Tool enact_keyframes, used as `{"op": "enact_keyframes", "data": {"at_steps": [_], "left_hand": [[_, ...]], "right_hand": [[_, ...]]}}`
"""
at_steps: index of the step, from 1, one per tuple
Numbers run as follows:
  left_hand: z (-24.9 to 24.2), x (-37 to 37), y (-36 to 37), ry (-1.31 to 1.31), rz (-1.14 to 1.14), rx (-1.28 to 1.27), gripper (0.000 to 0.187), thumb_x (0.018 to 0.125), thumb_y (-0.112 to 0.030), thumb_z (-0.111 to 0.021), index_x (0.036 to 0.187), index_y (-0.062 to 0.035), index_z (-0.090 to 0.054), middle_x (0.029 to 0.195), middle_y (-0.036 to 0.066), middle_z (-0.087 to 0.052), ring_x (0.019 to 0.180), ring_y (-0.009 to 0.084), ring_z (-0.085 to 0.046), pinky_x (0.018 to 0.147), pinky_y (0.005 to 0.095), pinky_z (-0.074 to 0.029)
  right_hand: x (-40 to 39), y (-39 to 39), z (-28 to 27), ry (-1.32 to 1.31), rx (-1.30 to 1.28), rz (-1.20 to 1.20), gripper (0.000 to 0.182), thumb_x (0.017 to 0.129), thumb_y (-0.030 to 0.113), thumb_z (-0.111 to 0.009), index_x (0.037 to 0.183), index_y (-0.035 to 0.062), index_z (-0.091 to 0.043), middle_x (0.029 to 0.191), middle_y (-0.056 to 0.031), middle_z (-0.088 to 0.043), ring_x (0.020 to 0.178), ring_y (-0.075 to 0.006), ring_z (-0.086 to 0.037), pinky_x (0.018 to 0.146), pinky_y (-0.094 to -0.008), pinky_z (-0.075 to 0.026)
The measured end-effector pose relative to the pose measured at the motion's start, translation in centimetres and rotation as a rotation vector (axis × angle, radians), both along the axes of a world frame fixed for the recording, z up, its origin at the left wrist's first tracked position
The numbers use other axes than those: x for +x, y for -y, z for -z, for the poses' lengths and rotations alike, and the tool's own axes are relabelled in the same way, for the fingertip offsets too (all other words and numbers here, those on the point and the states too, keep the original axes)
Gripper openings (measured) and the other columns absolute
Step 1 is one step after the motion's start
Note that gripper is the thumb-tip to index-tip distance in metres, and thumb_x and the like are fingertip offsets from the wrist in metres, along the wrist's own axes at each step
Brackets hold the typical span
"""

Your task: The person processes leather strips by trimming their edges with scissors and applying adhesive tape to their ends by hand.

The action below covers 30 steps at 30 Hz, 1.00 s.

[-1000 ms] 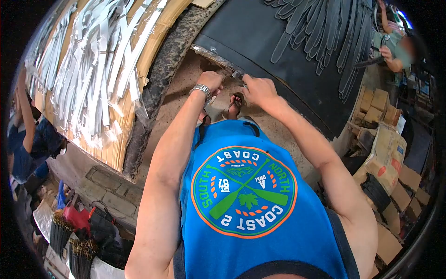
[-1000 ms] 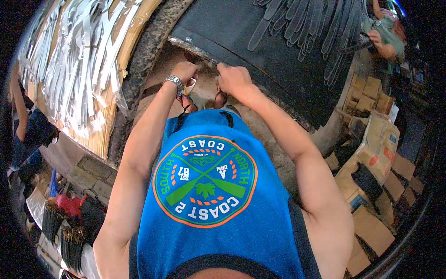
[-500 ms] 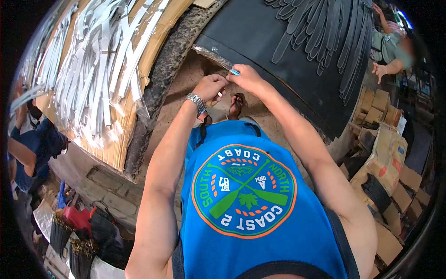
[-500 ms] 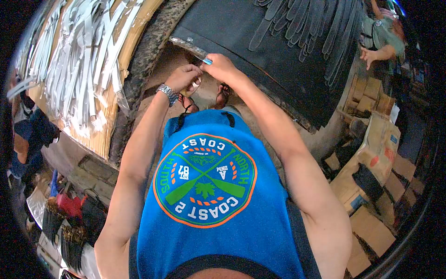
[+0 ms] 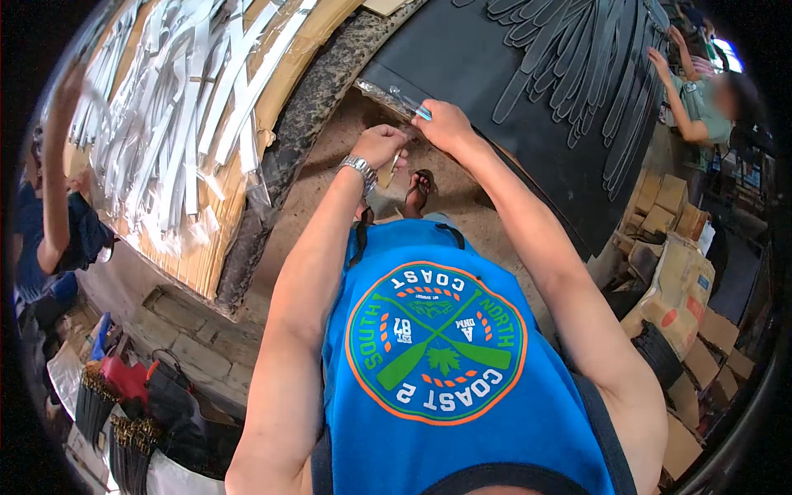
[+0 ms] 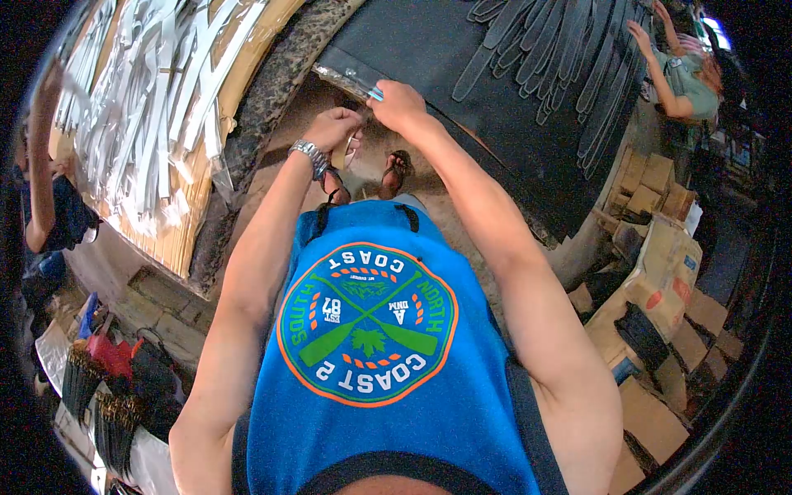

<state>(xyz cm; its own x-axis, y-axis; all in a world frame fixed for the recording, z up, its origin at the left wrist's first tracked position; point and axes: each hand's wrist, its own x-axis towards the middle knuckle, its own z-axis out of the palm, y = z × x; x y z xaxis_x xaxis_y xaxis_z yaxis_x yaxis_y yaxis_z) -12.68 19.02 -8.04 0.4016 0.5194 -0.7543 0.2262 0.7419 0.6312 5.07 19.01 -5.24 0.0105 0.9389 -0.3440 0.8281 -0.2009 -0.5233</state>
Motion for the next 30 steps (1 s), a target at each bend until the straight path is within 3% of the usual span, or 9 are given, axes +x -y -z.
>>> {"op": "enact_keyframes", "data": {"at_steps": [12, 18, 21, 30], "left_hand": [[0.1, 1.5, -1.2, -0.142, -0.134, 0.006, 0.014, 0.092, -0.018, -0.058, 0.09, -0.004, -0.059, 0.074, 0.008, -0.066, 0.057, 0.0162, -0.064, 0.048, 0.0316, -0.05], [-0.2, 1.6, -1.1, -0.151, -0.139, 0.01, 0.013, 0.09, -0.018, -0.059, 0.089, -0.0047, -0.06, 0.071, 0.007, -0.065, 0.055, 0.0151, -0.063, 0.047, 0.0311, -0.047], [-0.4, 1.5, -1.2, -0.134, -0.154, -0.006, 0.012, 0.089, -0.016, -0.059, 0.089, -0.0044, -0.061, 0.069, 0.007, -0.064, 0.053, 0.015, -0.061, 0.046, 0.0305, -0.046], [-0.5, 1.5, -1.7, -0.111, -0.138, 0.001, 0.014, 0.089, -0.014, -0.058, 0.083, -0.002, -0.06, 0.065, 0.008, -0.062, 0.047, 0.014, -0.055, 0.043, 0.0296, -0.043]], "right_hand": [[-0.7, -1.9, -0.8, 0.229, 0.051, -0.045, 0.039, 0.087, 0.039, -0.064, 0.108, 0.0085, -0.051, 0.09, -0.0183, -0.069, 0.091, -0.0398, -0.065, 0.077, -0.0491, -0.049], [1.2, 0.7, -3.9, 0.237, -0.013, -0.111, 0.039, 0.088, 0.039, -0.063, 0.108, 0.008, -0.049, 0.092, -0.0199, -0.068, 0.088, -0.0404, -0.065, 0.076, -0.0496, -0.049], [2.0, 3.3, -2.8, 0.262, 0.191, -0.31, 0.032, 0.087, 0.032, -0.064, 0.102, 0.0064, -0.051, 0.085, -0.0187, -0.068, 0.08, -0.0388, -0.067, 0.069, -0.0491, -0.051], [0.4, 3.8, -1.5, 0.28, 0.283, -0.401, 0.019, 0.089, 0.021, -0.059, 0.095, 0.0055, -0.05, 0.08, -0.0191, -0.066, 0.072, -0.0365, -0.067, 0.06, -0.0462, -0.053]]}}
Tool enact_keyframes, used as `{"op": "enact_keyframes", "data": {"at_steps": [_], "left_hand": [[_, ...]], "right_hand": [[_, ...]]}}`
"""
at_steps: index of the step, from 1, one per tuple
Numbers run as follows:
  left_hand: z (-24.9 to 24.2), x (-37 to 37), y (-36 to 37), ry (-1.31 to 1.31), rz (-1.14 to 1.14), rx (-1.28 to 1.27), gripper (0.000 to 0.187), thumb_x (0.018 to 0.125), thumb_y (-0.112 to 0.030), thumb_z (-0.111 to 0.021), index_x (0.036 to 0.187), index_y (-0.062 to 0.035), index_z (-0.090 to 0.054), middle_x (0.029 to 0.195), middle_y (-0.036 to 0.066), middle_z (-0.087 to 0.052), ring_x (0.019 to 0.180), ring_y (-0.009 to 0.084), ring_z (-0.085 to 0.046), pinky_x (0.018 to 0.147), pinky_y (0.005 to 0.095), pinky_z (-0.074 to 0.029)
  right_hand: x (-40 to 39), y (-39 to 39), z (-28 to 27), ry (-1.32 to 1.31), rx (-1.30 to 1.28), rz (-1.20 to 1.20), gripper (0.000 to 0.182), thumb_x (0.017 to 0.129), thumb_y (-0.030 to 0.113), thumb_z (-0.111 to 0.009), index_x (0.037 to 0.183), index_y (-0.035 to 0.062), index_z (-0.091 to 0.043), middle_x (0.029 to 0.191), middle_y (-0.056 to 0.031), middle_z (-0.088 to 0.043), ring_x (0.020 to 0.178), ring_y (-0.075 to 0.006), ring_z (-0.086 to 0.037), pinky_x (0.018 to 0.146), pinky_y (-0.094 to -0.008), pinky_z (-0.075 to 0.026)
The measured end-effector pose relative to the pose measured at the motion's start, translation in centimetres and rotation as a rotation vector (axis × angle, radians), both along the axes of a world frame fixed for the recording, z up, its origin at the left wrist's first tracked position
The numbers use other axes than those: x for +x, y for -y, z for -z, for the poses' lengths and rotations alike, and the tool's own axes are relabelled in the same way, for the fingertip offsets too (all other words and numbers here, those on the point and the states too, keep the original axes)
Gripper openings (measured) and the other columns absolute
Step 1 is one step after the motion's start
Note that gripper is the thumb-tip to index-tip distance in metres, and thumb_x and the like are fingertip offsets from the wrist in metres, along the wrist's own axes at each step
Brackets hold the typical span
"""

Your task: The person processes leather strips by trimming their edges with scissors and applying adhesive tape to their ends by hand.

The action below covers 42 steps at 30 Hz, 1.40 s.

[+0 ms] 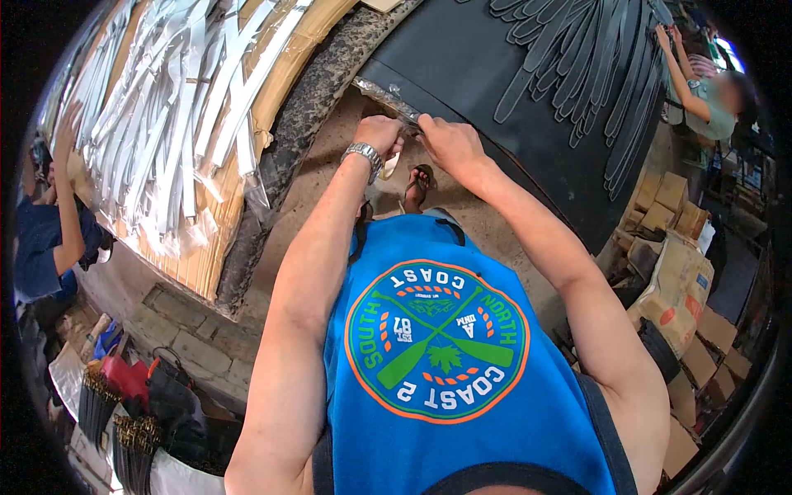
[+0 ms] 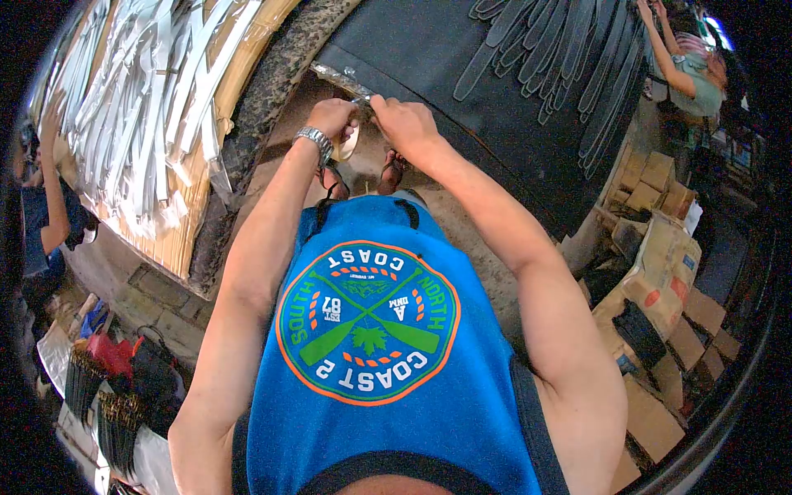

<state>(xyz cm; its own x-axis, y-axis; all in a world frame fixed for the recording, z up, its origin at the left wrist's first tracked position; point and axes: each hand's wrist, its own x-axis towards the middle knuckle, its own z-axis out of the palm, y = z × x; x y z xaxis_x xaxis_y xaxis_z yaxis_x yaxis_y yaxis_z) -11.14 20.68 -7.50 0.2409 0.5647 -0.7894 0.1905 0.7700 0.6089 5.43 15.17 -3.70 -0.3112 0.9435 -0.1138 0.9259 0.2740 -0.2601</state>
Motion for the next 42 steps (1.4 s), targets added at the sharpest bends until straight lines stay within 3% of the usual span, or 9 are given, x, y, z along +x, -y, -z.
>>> {"op": "enact_keyframes", "data": {"at_steps": [13, 16, 19, 25, 28, 34, 37, 40, 42], "left_hand": [[1.1, -0.1, -0.8, -0.105, 0.229, 0.081, 0.022, 0.09, -0.019, -0.058, 0.079, -0.0011, -0.063, 0.063, 0.008, -0.063, 0.047, 0.0156, -0.058, 0.044, 0.0306, -0.045], [2.5, -0.6, -0.5, -0.34, 0.465, 0.405, 0.023, 0.089, -0.023, -0.059, 0.081, -0.0021, -0.065, 0.063, 0.008, -0.064, 0.049, 0.0164, -0.061, 0.047, 0.0303, -0.048], [3.3, -1.0, 0.2, -0.467, 0.405, 0.444, 0.019, 0.087, -0.018, -0.055, 0.084, -0.0036, -0.066, 0.069, 0.011, -0.067, 0.053, 0.0178, -0.064, 0.054, 0.0359, -0.05], [-0.4, -3.1, 1.6, 0.078, 0.183, 0.125, 0.014, 0.088, -0.016, -0.059, 0.093, -0.0034, -0.063, 0.074, 0.005, -0.064, 0.056, 0.0127, -0.06, 0.054, 0.0263, -0.05], [-1.4, -3.4, 2.2, 0.123, 0.215, 0.149, 0.015, 0.088, -0.014, -0.058, 0.098, -0.0042, -0.062, 0.078, 0.003, -0.063, 0.057, 0.0111, -0.058, 0.055, 0.0253, -0.05], [-3.3, -3.1, 2.7, 0.127, 0.216, 0.186, 0.018, 0.087, -0.016, -0.059, 0.1, -0.0031, -0.062, 0.079, 0.004, -0.063, 0.06, 0.0116, -0.061, 0.055, 0.0258, -0.051], [-3.4, -3.2, 2.8, 0.096, 0.24, 0.183, 0.02, 0.088, -0.017, -0.06, 0.102, -0.0026, -0.062, 0.079, 0.005, -0.064, 0.062, 0.0121, -0.062, 0.056, 0.026, -0.053], [-2.1, -3.2, 2.5, 0.048, 0.26, 0.179, 0.022, 0.089, -0.017, -0.062, 0.103, -0.0012, -0.062, 0.08, 0.006, -0.064, 0.064, 0.0124, -0.063, 0.056, 0.0268, -0.054], [-1.6, -3.3, 2.4, 0.07, 0.232, 0.183, 0.023, 0.089, -0.018, -0.063, 0.103, -0.0002, -0.062, 0.08, 0.007, -0.065, 0.065, 0.0126, -0.063, 0.056, 0.0274, -0.054]], "right_hand": [[0.4, 0.0, -0.5, 0.032, -0.061, -0.043, 0.024, 0.091, 0.024, -0.059, 0.091, 0.002, -0.051, 0.074, -0.0195, -0.066, 0.069, -0.0386, -0.065, 0.059, -0.0463, -0.051], [0.9, 1.5, -1.0, 0.024, -0.124, 0.014, 0.027, 0.089, 0.029, -0.061, 0.089, 0.003, -0.054, 0.081, -0.0195, -0.068, 0.074, -0.0361, -0.068, 0.064, -0.046, -0.053], [0.8, 2.2, -1.6, -0.013, -0.231, 0.222, 0.034, 0.088, 0.036, -0.063, 0.094, 0.0034, -0.055, 0.085, -0.0206, -0.068, 0.082, -0.0383, -0.067, 0.071, -0.0485, -0.051], [1.4, 0.4, -0.8, -0.509, -0.359, 0.469, 0.045, 0.08, 0.041, -0.07, 0.107, 0.0064, -0.065, 0.098, -0.0202, -0.069, 0.092, -0.036, -0.066, 0.081, -0.0425, -0.05], [0.5, -0.8, 0.4, -0.666, -0.479, 0.466, 0.04, 0.079, 0.038, -0.07, 0.103, 0.0051, -0.069, 0.098, -0.0189, -0.07, 0.091, -0.0336, -0.067, 0.081, -0.0389, -0.05], [-1.0, -2.1, 1.6, -0.581, -0.533, 0.422, 0.03, 0.078, 0.03, -0.067, 0.094, 0.0047, -0.069, 0.089, -0.0204, -0.069, 0.085, -0.0326, -0.067, 0.076, -0.0401, -0.05], [-1.3, -2.4, 1.3, -0.534, -0.529, 0.396, 0.021, 0.08, 0.022, -0.069, 0.086, 0.0025, -0.066, 0.075, -0.0095, -0.066, 0.072, -0.016, -0.06, 0.065, -0.0339, -0.046], [-1.6, -2.8, -0.5, -0.49, -0.507, 0.416, 0.022, 0.079, 0.023, -0.069, 0.086, 0.0025, -0.066, 0.074, -0.0107, -0.065, 0.07, -0.0181, -0.06, 0.066, -0.0345, -0.046], [-1.3, -3.3, -0.4, -0.457, -0.487, 0.415, 0.024, 0.079, 0.026, -0.067, 0.09, 0.0041, -0.068, 0.082, -0.0161, -0.068, 0.078, -0.0304, -0.064, 0.07, -0.0411, -0.048]]}}
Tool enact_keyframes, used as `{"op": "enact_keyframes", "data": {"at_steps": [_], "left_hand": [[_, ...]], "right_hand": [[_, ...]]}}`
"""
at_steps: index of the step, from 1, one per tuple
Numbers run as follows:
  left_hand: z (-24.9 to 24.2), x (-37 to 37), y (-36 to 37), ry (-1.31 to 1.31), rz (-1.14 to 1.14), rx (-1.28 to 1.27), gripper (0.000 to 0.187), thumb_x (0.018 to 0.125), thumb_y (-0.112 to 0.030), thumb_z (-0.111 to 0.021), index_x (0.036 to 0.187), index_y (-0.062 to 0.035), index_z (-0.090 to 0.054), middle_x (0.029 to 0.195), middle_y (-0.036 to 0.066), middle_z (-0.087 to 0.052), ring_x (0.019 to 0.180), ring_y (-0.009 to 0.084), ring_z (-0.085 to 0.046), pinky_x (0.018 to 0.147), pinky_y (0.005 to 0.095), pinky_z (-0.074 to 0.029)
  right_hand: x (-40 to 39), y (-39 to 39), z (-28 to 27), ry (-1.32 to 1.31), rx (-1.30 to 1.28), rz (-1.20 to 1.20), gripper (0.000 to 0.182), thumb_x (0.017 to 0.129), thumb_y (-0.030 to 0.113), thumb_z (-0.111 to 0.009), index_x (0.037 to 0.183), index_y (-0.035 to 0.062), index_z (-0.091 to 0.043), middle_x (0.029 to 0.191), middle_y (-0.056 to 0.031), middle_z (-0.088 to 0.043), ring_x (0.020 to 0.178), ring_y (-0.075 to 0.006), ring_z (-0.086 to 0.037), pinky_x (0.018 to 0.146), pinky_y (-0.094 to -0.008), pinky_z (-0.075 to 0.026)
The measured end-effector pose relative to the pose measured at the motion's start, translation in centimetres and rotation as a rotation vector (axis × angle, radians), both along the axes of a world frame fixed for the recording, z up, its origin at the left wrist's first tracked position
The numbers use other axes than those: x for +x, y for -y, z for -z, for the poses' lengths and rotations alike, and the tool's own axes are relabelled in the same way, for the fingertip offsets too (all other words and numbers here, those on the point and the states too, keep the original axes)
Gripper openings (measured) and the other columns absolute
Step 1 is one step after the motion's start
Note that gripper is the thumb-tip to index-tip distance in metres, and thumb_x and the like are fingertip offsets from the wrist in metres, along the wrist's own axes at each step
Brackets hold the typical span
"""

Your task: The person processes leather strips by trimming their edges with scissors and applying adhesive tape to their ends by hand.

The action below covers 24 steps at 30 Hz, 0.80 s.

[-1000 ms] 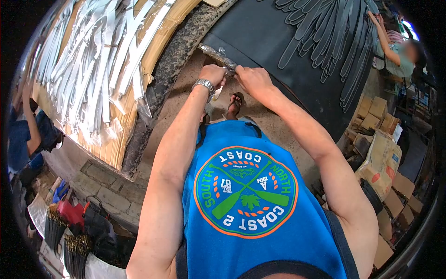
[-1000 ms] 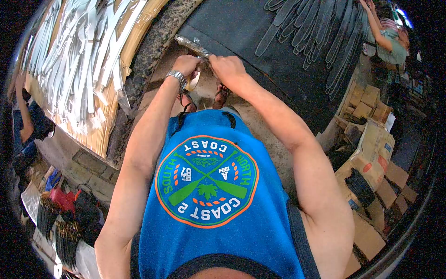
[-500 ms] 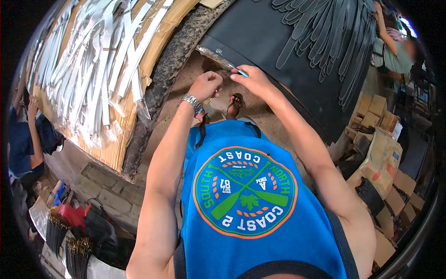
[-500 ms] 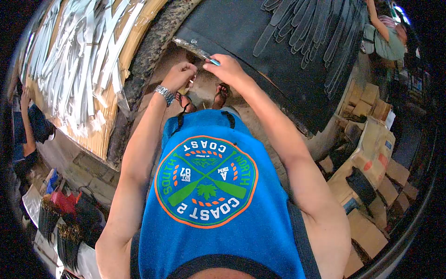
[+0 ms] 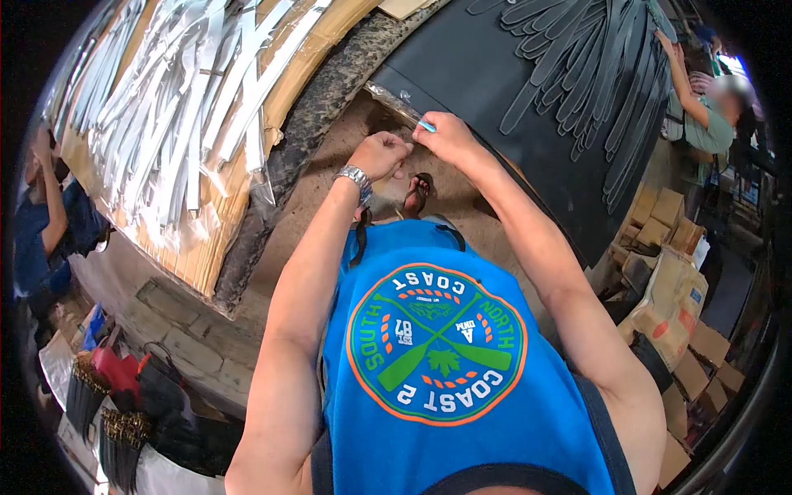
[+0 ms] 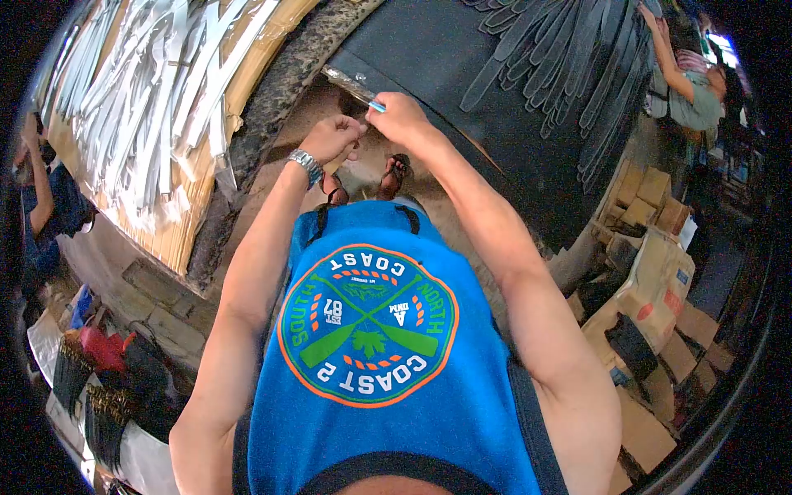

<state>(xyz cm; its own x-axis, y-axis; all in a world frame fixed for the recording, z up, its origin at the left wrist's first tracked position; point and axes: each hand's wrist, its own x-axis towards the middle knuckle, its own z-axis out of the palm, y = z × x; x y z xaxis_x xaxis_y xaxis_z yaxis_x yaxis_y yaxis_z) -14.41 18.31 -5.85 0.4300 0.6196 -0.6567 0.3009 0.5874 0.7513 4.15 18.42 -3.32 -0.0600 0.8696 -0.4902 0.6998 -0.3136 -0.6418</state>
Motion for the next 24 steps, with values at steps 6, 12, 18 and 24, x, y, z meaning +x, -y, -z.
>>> {"op": "enact_keyframes", "data": {"at_steps": [6, 12, 18, 24], "left_hand": [[0.0, 0.9, -1.2, 0.056, -0.063, -0.029, 0.026, 0.09, -0.021, -0.065, 0.103, 0.0008, -0.062, 0.079, 0.007, -0.064, 0.066, 0.0126, -0.062, 0.054, 0.0271, -0.054], [-0.9, 0.8, -1.7, -0.099, -0.015, -0.033, 0.023, 0.091, -0.023, -0.064, 0.101, -0.003, -0.064, 0.078, 0.006, -0.066, 0.06, 0.0113, -0.061, 0.048, 0.0259, -0.051], [-1.3, 1.4, -1.6, -0.119, -0.09, -0.032, 0.024, 0.091, -0.027, -0.064, 0.096, -0.0045, -0.066, 0.073, 0.004, -0.067, 0.051, 0.0096, -0.059, 0.045, 0.0243, -0.047], [-0.9, 2.3, -1.6, -0.187, -0.205, 0.014, 0.022, 0.09, -0.024, -0.062, 0.085, -0.0031, -0.067, 0.065, 0.005, -0.066, 0.05, 0.0123, -0.061, 0.048, 0.0275, -0.049]], "right_hand": [[-0.1, -1.3, 0.8, 0.219, 0.117, -0.008, 0.027, 0.082, 0.03, -0.067, 0.092, 0.005, -0.067, 0.09, -0.0195, -0.068, 0.088, -0.0391, -0.064, 0.075, -0.0461, -0.049], [-0.5, -1.9, 0.0, 0.276, 0.15, -0.019, 0.029, 0.083, 0.032, -0.067, 0.092, 0.0046, -0.067, 0.091, -0.0203, -0.068, 0.09, -0.0397, -0.064, 0.075, -0.0473, -0.049], [-0.1, -1.9, 0.0, 0.277, 0.118, 0.01, 0.028, 0.083, 0.032, -0.066, 0.098, 0.0082, -0.066, 0.095, -0.0178, -0.069, 0.093, -0.0389, -0.065, 0.079, -0.0488, -0.049], [-1.0, -2.5, 0.5, 0.359, 0.176, -0.042, 0.024, 0.084, 0.028, -0.066, 0.097, 0.0079, -0.063, 0.091, -0.0184, -0.069, 0.091, -0.0394, -0.065, 0.077, -0.0498, -0.049]]}}
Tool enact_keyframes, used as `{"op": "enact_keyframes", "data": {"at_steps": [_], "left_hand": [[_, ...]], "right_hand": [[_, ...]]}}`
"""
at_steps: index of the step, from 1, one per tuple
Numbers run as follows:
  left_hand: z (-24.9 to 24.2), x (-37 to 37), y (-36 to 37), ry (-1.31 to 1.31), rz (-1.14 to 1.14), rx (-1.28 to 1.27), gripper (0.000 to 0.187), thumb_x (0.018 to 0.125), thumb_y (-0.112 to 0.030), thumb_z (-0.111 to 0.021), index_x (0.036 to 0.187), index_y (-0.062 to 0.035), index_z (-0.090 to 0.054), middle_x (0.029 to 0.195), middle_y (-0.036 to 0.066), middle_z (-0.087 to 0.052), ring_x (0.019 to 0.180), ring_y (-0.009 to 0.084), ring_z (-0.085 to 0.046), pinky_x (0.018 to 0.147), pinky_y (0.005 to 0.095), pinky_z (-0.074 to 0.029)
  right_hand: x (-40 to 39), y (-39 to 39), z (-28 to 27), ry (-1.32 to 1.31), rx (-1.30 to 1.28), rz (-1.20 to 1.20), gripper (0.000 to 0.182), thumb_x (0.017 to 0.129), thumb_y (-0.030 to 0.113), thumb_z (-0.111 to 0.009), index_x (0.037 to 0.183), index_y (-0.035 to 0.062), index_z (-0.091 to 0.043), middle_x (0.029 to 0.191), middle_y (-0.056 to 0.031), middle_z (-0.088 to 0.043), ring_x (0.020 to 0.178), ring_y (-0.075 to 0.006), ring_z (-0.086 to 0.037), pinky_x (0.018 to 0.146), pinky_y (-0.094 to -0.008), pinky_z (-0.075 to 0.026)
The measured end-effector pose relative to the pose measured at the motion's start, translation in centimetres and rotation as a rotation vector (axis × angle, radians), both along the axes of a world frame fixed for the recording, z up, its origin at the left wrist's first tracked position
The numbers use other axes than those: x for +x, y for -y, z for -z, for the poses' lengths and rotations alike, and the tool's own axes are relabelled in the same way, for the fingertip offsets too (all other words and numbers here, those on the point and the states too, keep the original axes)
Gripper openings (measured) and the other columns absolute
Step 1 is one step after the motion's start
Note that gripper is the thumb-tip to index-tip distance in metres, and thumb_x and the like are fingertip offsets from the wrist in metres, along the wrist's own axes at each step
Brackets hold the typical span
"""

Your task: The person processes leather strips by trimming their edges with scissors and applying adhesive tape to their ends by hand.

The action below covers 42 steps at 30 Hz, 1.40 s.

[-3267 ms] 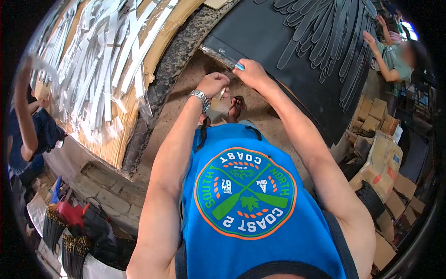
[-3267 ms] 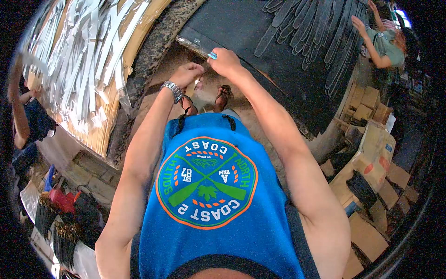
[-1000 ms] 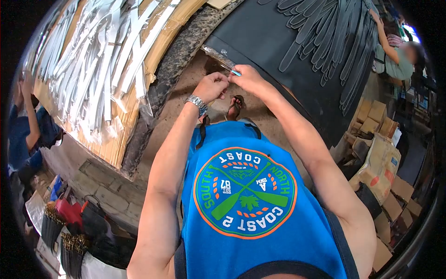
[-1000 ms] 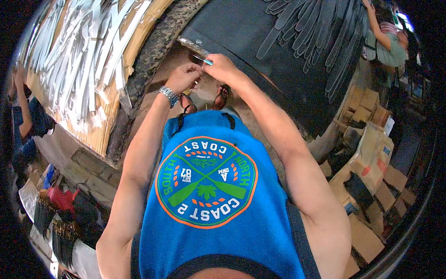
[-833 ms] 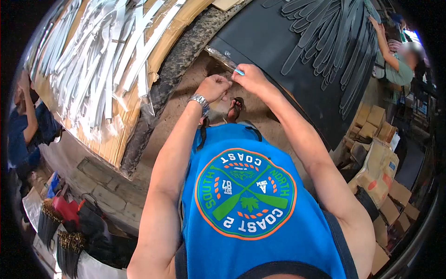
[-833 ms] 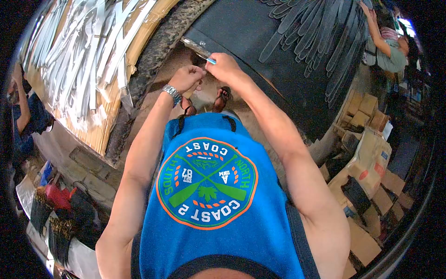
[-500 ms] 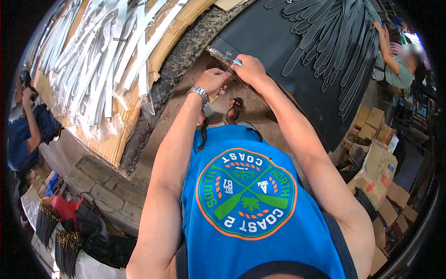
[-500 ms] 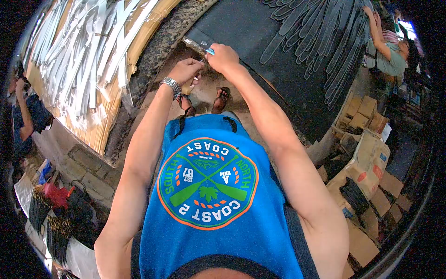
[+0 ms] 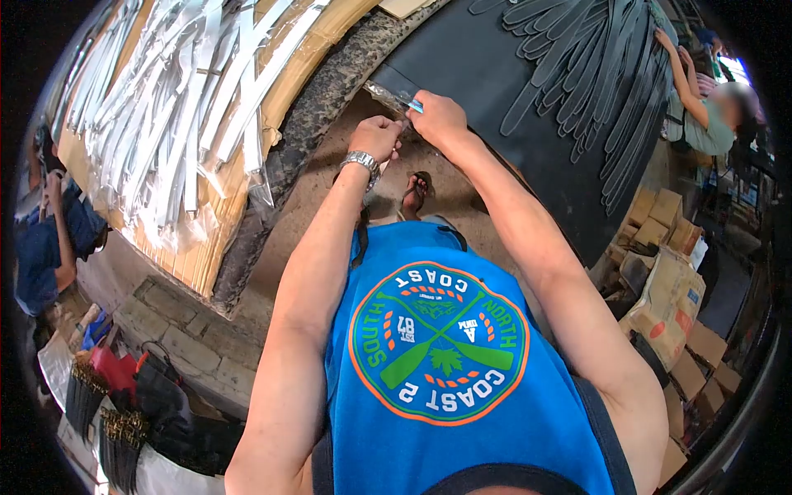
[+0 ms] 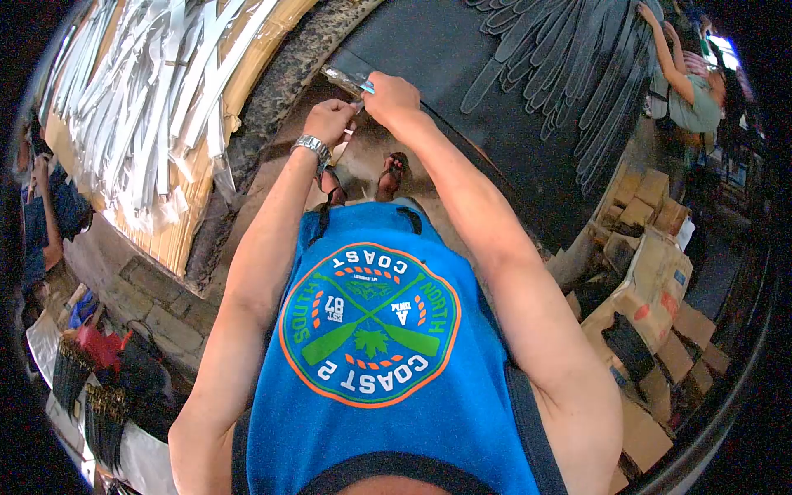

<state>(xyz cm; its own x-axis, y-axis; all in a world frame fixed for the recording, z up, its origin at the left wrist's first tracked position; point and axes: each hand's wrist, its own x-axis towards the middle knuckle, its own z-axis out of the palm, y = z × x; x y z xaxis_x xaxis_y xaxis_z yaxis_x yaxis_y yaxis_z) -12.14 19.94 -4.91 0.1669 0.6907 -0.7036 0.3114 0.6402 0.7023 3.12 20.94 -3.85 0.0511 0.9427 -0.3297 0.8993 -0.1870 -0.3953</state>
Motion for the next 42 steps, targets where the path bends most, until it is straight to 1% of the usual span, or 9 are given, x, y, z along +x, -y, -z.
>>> {"op": "enact_keyframes", "data": {"at_steps": [10, 13, 16, 17, 21, 27, 34, 37, 42], "left_hand": [[1.4, 0.9, -0.2, -0.021, 0.003, -0.028, 0.025, 0.091, -0.029, -0.063, 0.086, -0.0045, -0.066, 0.066, 0.004, -0.066, 0.046, 0.0102, -0.057, 0.04, 0.0255, -0.042], [1.4, 0.7, -0.4, -0.013, 0.021, -0.046, 0.024, 0.089, -0.026, -0.06, 0.083, -0.0037, -0.067, 0.065, 0.005, -0.067, 0.051, 0.0131, -0.064, 0.049, 0.0279, -0.049], [0.9, 0.6, -0.4, -0.005, 0.016, -0.054, 0.022, 0.089, -0.025, -0.062, 0.083, -0.0039, -0.066, 0.064, 0.005, -0.066, 0.049, 0.0126, -0.062, 0.046, 0.0272, -0.048], [0.8, 0.7, -0.4, 0.004, 0.01, -0.064, 0.022, 0.089, -0.024, -0.061, 0.083, -0.004, -0.066, 0.064, 0.005, -0.066, 0.048, 0.0125, -0.061, 0.045, 0.0269, -0.047], [1.2, 0.6, -0.7, 0.026, 0.01, -0.074, 0.021, 0.089, -0.023, -0.061, 0.082, -0.0043, -0.065, 0.063, 0.005, -0.065, 0.047, 0.0121, -0.059, 0.042, 0.026, -0.044], [1.5, 1.1, -0.5, 0.069, 0.016, -0.065, 0.023, 0.089, -0.024, -0.062, 0.076, -0.005, -0.064, 0.062, 0.006, -0.064, 0.043, 0.0113, -0.054, 0.041, 0.0263, -0.041], [1.2, 0.9, -0.9, -0.059, 0.156, 0.028, 0.027, 0.089, -0.026, -0.06, 0.075, -0.0029, -0.065, 0.063, 0.007, -0.065, 0.045, 0.0132, -0.057, 0.044, 0.0285, -0.045], [1.5, 1.0, -0.9, -0.078, 0.158, 0.064, 0.03, 0.086, -0.025, -0.056, 0.064, -0.0067, -0.064, 0.052, 0.005, -0.062, 0.044, 0.0147, -0.057, 0.048, 0.0307, -0.045], [2.3, 0.7, -0.9, -0.166, 0.196, 0.082, 0.027, 0.088, -0.028, -0.059, 0.075, -0.0047, -0.066, 0.062, 0.007, -0.066, 0.049, 0.0151, -0.062, 0.05, 0.0299, -0.048]], "right_hand": [[1.0, -0.5, -2.0, 0.086, -0.014, -0.019, 0.04, 0.088, 0.037, -0.064, 0.111, 0.009, -0.049, 0.096, -0.0162, -0.069, 0.093, -0.0387, -0.065, 0.08, -0.0469, -0.048], [1.8, 0.9, -3.9, 0.06, 0.023, -0.034, 0.037, 0.088, 0.036, -0.063, 0.11, 0.0082, -0.05, 0.096, -0.0168, -0.069, 0.091, -0.0389, -0.065, 0.077, -0.0482, -0.048], [2.6, 3.1, -5.0, 0.125, -0.02, -0.197, 0.035, 0.089, 0.034, -0.062, 0.11, 0.0076, -0.051, 0.096, -0.0174, -0.068, 0.088, -0.0391, -0.065, 0.075, -0.0493, -0.049], [2.9, 4.0, -4.6, 0.139, 0.106, -0.279, 0.025, 0.088, 0.029, -0.061, 0.097, 0.0062, -0.054, 0.088, -0.0177, -0.068, 0.079, -0.0378, -0.067, 0.069, -0.0493, -0.051], [2.7, 5.2, -2.8, 0.202, 0.241, -0.408, 0.015, 0.084, 0.015, -0.061, 0.093, 0.0068, -0.052, 0.081, -0.0163, -0.065, 0.072, -0.0346, -0.067, 0.06, -0.0451, -0.053], [2.1, 5.1, -2.2, 0.165, 0.247, -0.428, 0.018, 0.078, 0.007, -0.061, 0.093, 0.0053, -0.051, 0.084, -0.0169, -0.065, 0.074, -0.0363, -0.067, 0.062, -0.0461, -0.053], [1.7, 4.2, -1.7, 0.178, 0.279, -0.476, 0.012, 0.085, 0.012, -0.059, 0.09, 0.0043, -0.052, 0.079, -0.0162, -0.064, 0.074, -0.0361, -0.066, 0.063, -0.0466, -0.051], [1.7, 4.0, -1.7, 0.197, 0.256, -0.484, 0.012, 0.085, 0.014, -0.059, 0.088, 0.0041, -0.053, 0.08, -0.0167, -0.065, 0.074, -0.0362, -0.066, 0.064, -0.0469, -0.051], [1.8, 4.5, -2.6, 0.217, 0.126, -0.453, 0.013, 0.082, 0.012, -0.059, 0.092, 0.0042, -0.055, 0.083, -0.0188, -0.068, 0.078, -0.0366, -0.068, 0.067, -0.0466, -0.053]]}}
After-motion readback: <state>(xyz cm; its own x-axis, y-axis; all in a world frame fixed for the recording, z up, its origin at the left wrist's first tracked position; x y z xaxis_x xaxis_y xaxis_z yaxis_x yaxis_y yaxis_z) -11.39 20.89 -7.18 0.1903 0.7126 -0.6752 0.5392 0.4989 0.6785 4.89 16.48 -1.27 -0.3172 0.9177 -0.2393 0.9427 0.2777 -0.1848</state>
